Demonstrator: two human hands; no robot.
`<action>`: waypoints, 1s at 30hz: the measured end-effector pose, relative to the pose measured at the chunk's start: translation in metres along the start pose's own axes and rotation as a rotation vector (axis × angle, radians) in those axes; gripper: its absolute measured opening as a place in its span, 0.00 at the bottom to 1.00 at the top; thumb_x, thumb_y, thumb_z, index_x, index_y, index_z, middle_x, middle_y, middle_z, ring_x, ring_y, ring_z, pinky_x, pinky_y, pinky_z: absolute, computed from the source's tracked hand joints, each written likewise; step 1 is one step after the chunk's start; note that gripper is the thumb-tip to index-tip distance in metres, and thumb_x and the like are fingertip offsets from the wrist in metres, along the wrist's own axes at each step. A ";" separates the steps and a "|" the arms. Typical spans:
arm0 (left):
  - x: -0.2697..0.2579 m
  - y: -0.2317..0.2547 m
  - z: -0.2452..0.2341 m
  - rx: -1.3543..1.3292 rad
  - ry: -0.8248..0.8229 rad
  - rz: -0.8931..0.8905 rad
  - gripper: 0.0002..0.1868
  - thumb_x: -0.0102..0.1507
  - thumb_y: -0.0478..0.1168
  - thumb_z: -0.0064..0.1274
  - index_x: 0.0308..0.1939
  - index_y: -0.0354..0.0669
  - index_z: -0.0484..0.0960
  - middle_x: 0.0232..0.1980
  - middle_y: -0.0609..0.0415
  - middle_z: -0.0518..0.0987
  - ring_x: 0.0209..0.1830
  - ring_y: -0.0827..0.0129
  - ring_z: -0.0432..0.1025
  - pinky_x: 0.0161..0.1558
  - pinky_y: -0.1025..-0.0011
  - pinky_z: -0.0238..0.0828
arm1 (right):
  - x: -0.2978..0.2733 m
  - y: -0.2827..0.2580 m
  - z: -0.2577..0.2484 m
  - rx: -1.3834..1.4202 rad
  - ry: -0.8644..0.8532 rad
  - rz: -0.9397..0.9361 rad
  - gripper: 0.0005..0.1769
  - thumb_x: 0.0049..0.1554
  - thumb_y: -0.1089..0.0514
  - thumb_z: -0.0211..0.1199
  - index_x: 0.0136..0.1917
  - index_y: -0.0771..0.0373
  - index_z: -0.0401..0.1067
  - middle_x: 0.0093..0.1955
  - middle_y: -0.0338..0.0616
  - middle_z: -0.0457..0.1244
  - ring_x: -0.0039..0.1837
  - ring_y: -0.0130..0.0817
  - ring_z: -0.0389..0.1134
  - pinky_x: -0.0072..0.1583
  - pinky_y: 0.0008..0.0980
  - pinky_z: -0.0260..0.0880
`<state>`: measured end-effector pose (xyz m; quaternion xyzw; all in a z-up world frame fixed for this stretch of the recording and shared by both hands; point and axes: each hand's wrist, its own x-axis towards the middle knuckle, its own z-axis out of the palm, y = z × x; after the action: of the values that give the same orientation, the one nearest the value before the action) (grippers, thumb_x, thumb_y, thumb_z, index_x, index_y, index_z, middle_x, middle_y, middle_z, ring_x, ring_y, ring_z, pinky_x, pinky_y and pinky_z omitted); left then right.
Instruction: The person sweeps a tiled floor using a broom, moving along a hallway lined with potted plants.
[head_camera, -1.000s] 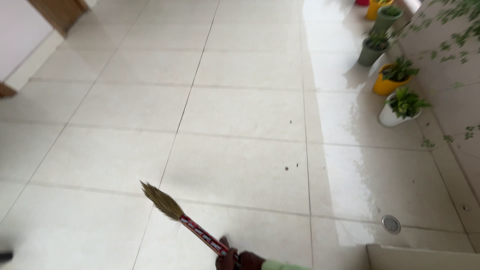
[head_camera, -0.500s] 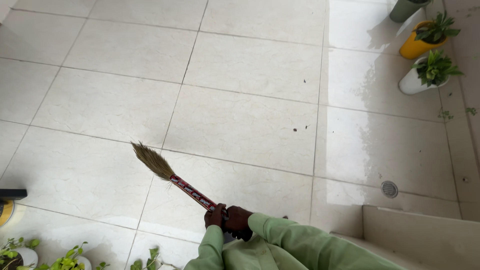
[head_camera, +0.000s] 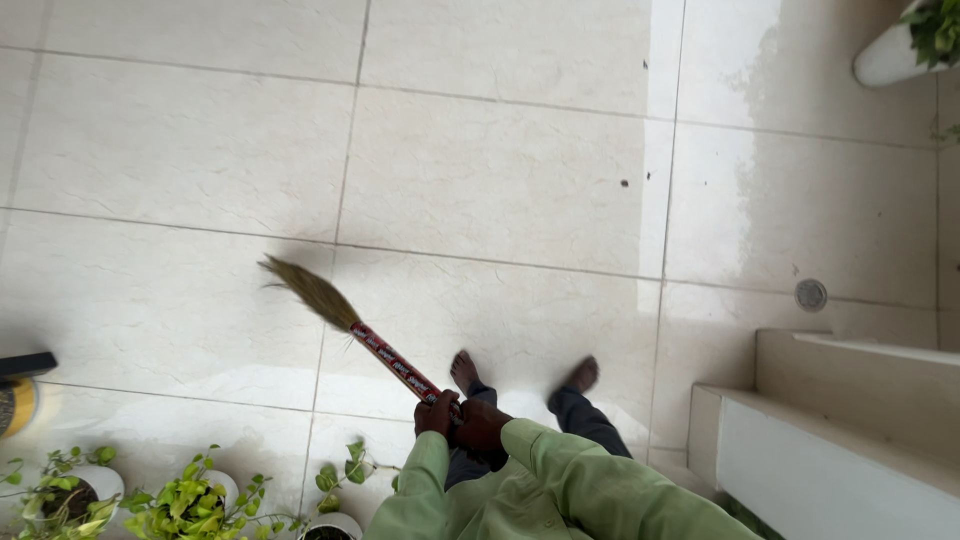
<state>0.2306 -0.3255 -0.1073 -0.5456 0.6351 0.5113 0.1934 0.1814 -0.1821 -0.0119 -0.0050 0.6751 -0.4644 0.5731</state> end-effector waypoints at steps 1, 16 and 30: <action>0.006 -0.004 0.007 0.053 -0.019 0.006 0.26 0.46 0.49 0.69 0.33 0.28 0.83 0.31 0.43 0.84 0.28 0.60 0.77 0.37 0.63 0.76 | -0.001 0.012 0.001 0.042 0.004 -0.028 0.18 0.55 0.52 0.67 0.48 0.70 0.75 0.35 0.48 0.69 0.34 0.34 0.72 0.37 0.36 0.73; -0.076 -0.057 0.182 0.368 -0.506 0.288 0.38 0.50 0.52 0.65 0.53 0.29 0.71 0.49 0.33 0.82 0.47 0.47 0.79 0.50 0.57 0.76 | -0.104 0.132 -0.030 0.673 0.488 0.115 0.16 0.55 0.61 0.62 0.56 0.68 0.69 0.34 0.47 0.65 0.31 0.34 0.66 0.33 0.36 0.69; -0.025 -0.051 0.141 0.116 -0.185 0.248 0.34 0.48 0.47 0.67 0.48 0.27 0.70 0.41 0.37 0.81 0.36 0.52 0.77 0.40 0.56 0.76 | -0.070 0.102 -0.060 0.495 0.151 0.070 0.17 0.52 0.61 0.65 0.53 0.71 0.67 0.36 0.48 0.66 0.31 0.36 0.69 0.31 0.37 0.71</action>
<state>0.2399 -0.1856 -0.1663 -0.4015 0.7057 0.5418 0.2176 0.2120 -0.0493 -0.0281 0.1934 0.5816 -0.5945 0.5205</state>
